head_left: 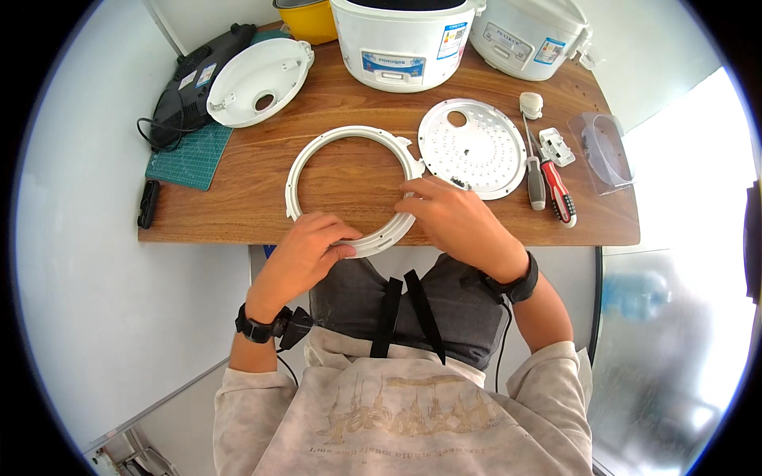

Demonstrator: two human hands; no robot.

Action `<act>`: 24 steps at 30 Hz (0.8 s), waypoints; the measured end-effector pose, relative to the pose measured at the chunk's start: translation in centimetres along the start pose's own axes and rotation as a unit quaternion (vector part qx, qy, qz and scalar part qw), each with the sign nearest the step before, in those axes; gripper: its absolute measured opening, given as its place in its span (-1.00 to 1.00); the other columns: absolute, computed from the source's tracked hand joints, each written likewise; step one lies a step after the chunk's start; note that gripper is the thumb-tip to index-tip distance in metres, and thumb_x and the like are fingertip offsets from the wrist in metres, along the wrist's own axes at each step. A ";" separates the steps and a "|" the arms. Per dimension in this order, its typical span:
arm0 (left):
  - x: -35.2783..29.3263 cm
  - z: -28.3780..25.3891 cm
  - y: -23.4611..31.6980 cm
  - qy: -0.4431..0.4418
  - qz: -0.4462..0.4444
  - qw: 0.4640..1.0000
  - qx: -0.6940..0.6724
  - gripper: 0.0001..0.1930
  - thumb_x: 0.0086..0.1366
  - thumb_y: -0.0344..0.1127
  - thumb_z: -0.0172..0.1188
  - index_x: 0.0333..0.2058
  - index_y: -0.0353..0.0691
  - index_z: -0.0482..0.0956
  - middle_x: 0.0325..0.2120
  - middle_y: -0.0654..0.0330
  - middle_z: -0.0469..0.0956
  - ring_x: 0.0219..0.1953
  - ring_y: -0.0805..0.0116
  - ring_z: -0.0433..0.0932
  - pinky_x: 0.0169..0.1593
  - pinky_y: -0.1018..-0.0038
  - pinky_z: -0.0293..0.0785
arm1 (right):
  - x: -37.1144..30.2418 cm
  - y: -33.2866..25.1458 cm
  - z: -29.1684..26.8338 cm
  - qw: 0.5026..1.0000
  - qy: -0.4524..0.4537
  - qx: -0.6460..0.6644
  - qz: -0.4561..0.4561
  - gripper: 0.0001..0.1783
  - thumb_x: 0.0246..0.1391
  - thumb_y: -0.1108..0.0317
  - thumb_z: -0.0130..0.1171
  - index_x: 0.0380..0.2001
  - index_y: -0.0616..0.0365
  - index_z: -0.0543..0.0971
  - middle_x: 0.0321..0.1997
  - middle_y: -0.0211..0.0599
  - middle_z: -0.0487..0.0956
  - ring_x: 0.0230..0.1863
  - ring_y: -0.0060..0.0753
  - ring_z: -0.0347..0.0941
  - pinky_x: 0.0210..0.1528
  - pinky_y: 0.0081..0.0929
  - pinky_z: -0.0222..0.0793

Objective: The person disassembles a white plastic lid using a screwdriver, then reassembles it by inserting a rubber seal and tightening screws. The task involves handling the lid, seal, and screws on a wooden table with other rice cookers nearby.

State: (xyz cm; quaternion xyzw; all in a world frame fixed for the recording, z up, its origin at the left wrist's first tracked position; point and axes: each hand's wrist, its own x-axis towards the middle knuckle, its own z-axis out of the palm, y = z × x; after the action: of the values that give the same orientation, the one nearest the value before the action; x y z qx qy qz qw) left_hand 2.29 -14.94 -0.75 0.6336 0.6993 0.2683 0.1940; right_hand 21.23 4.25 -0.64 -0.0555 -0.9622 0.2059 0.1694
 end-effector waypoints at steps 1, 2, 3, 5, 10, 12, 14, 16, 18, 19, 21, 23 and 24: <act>0.0 -0.1 -0.2 0.001 0.001 1.000 0.005 -0.79 0.16 -0.37 0.35 -0.22 -0.26 0.65 -0.30 0.13 0.57 -0.13 0.08 0.50 -0.01 0.23 0.42 | 0.0 0.1 0.2 1.000 0.005 -0.001 -0.013 -0.68 -0.10 0.61 0.22 -0.20 0.16 0.63 -0.02 -0.24 0.58 -0.04 -0.12 0.54 -0.14 -0.27 0.57; -0.1 -0.3 -0.3 0.003 0.004 1.000 0.015 -0.81 0.17 -0.36 0.34 -0.23 -0.26 0.65 -0.31 0.13 0.57 -0.14 0.09 0.50 -0.02 0.24 0.41 | -0.1 0.1 0.6 1.000 0.011 -0.003 -0.026 -0.69 -0.14 0.59 0.25 -0.22 0.17 0.63 -0.02 -0.22 0.56 -0.04 -0.12 0.54 -0.14 -0.28 0.57; -0.2 -0.6 -0.4 0.004 0.005 1.000 0.026 -0.82 0.18 -0.36 0.33 -0.24 -0.26 0.65 -0.31 0.14 0.56 -0.14 0.09 0.50 -0.02 0.25 0.40 | -0.2 0.0 0.8 0.999 0.016 -0.003 -0.040 -0.69 -0.17 0.58 0.28 -0.25 0.18 0.62 -0.02 -0.20 0.55 -0.04 -0.12 0.53 -0.15 -0.28 0.58; -0.5 -1.1 -0.6 0.003 -0.001 0.999 0.039 -0.84 0.19 -0.35 0.33 -0.27 -0.26 0.65 -0.32 0.14 0.57 -0.15 0.10 0.50 -0.02 0.26 0.40 | -0.2 -0.4 1.0 0.999 0.010 0.009 -0.032 -0.69 -0.19 0.56 0.31 -0.25 0.18 0.62 -0.03 -0.21 0.55 -0.05 -0.13 0.53 -0.15 -0.29 0.58; -1.1 -1.6 -1.0 0.013 -0.022 0.998 0.050 -0.84 0.18 -0.33 0.36 -0.30 -0.26 0.65 -0.30 0.15 0.60 -0.14 0.10 0.53 0.03 0.27 0.42 | -0.4 -0.8 1.6 0.999 0.020 -0.005 -0.027 -0.65 -0.13 0.54 0.30 -0.17 0.16 0.62 -0.06 -0.24 0.56 -0.08 -0.16 0.53 -0.15 -0.30 0.57; -1.5 -1.7 -1.3 0.082 -0.033 0.995 0.040 -0.85 0.22 -0.34 0.34 -0.29 -0.26 0.65 -0.26 0.14 0.61 -0.15 0.10 0.55 0.02 0.28 0.44 | -0.5 -1.2 1.3 0.999 0.032 -0.007 -0.018 -0.65 -0.03 0.54 0.26 -0.10 0.14 0.62 -0.05 -0.29 0.58 -0.15 -0.18 0.56 -0.16 -0.29 0.56; -1.7 -2.0 -1.8 0.148 -0.055 0.987 0.038 -0.86 0.26 -0.35 0.31 -0.25 -0.27 0.64 -0.25 0.13 0.61 -0.16 0.13 0.57 0.00 0.30 0.46 | -0.8 -1.3 1.0 0.998 0.056 0.005 0.009 -0.69 -0.03 0.50 0.27 -0.14 0.16 0.58 -0.10 -0.24 0.57 -0.21 -0.16 0.58 -0.25 -0.27 0.57; -1.9 -2.6 -2.8 0.210 -0.092 0.972 0.046 -0.85 0.30 -0.37 0.27 -0.20 -0.28 0.63 -0.25 0.13 0.60 -0.18 0.18 0.57 -0.05 0.33 0.48 | -0.5 -1.3 0.6 0.996 0.078 -0.012 0.047 -0.75 0.01 0.45 0.26 -0.19 0.17 0.56 -0.16 -0.20 0.57 -0.29 -0.14 0.59 -0.32 -0.24 0.57; -1.8 -3.3 -3.6 0.212 -0.145 0.967 0.014 -0.84 0.32 -0.38 0.24 -0.15 -0.28 0.61 -0.24 0.13 0.59 -0.20 0.23 0.57 -0.08 0.39 0.48 | 0.7 -0.8 0.0 0.988 0.100 -0.060 0.100 -0.82 0.09 0.38 0.24 -0.24 0.18 0.55 -0.25 -0.17 0.60 -0.39 -0.11 0.59 -0.39 -0.20 0.55; -1.3 -3.5 -3.8 0.211 -0.166 0.963 -0.004 -0.83 0.33 -0.38 0.22 -0.13 -0.28 0.60 -0.24 0.13 0.58 -0.20 0.26 0.57 -0.10 0.41 0.48 | 1.2 -0.2 -0.1 0.986 0.102 -0.059 0.117 -0.82 0.11 0.35 0.23 -0.25 0.19 0.54 -0.29 -0.16 0.60 -0.40 -0.09 0.59 -0.40 -0.20 0.54; -0.2 -3.6 -3.6 0.212 -0.156 0.965 -0.018 -0.81 0.33 -0.39 0.22 -0.10 -0.28 0.59 -0.22 0.15 0.56 -0.21 0.30 0.56 -0.12 0.45 0.48 | 2.7 1.2 0.4 0.982 0.107 -0.055 0.149 -0.80 0.15 0.28 0.21 -0.29 0.19 0.53 -0.38 -0.12 0.60 -0.43 -0.05 0.59 -0.43 -0.18 0.53; 1.3 -3.9 -3.3 0.199 -0.133 0.971 -0.006 -0.80 0.33 -0.39 0.22 -0.09 -0.28 0.58 -0.20 0.16 0.55 -0.20 0.30 0.56 -0.12 0.45 0.48 | 3.8 1.6 1.0 0.980 0.114 -0.067 0.147 -0.77 0.13 0.28 0.25 -0.32 0.24 0.51 -0.43 -0.07 0.60 -0.47 0.01 0.58 -0.43 -0.16 0.52; 1.9 -4.2 -3.2 0.187 -0.118 0.975 0.015 -0.80 0.33 -0.40 0.22 -0.09 -0.28 0.58 -0.18 0.15 0.55 -0.19 0.27 0.56 -0.10 0.43 0.48 | 4.4 1.4 1.3 0.981 0.117 -0.069 0.139 -0.76 0.12 0.28 0.25 -0.34 0.25 0.51 -0.44 -0.07 0.60 -0.45 0.01 0.59 -0.43 -0.16 0.52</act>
State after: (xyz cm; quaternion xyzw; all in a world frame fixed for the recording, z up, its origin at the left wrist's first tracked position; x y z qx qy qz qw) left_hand -3.05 -13.80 0.70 0.4875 0.7972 0.3470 0.0806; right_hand 16.67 5.83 -0.97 -0.2240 -0.9307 0.1525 0.2458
